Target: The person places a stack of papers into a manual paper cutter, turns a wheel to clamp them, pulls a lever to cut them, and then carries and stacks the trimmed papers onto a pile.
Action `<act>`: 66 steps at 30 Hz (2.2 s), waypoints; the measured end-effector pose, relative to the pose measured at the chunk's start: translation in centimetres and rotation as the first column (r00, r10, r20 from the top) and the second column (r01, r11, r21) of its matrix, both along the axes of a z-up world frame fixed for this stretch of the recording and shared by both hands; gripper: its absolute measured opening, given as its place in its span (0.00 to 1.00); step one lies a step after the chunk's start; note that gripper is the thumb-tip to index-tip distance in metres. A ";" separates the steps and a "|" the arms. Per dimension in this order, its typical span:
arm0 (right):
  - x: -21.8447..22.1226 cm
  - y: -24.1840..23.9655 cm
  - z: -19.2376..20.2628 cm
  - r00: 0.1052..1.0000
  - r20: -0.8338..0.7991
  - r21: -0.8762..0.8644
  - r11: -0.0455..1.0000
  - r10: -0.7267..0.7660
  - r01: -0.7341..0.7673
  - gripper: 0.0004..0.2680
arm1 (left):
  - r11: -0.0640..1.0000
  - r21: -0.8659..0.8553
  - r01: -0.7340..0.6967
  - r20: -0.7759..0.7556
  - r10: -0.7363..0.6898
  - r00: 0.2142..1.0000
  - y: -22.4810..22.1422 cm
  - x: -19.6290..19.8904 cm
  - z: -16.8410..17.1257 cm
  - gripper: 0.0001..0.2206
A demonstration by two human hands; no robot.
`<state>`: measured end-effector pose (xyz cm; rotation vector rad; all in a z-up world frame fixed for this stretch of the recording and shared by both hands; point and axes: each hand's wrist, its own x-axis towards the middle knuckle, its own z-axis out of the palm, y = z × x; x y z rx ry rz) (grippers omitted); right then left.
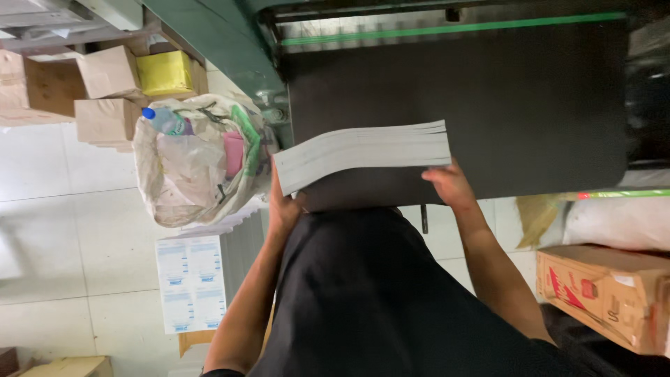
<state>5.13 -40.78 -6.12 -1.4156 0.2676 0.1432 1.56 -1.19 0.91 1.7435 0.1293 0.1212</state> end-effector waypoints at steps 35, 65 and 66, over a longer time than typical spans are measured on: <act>1.6 2.8 7.8 0.985 -0.135 -0.633 0.755 0.111 -0.172 0.36 | 0.977 0.145 0.156 -0.330 -0.101 0.939 0.9 3.3 1.2 0.48; -7.5 11.0 1.3 0.737 -0.558 0.201 0.800 -0.381 0.565 0.15 | 0.795 0.331 0.508 -0.364 -0.389 0.846 -11.9 26.9 1.0 0.25; -6.1 11.5 1.4 0.813 -0.469 0.181 0.863 -0.346 0.471 0.10 | 0.905 0.406 0.126 0.006 -0.141 0.990 -11.4 26.2 1.7 0.32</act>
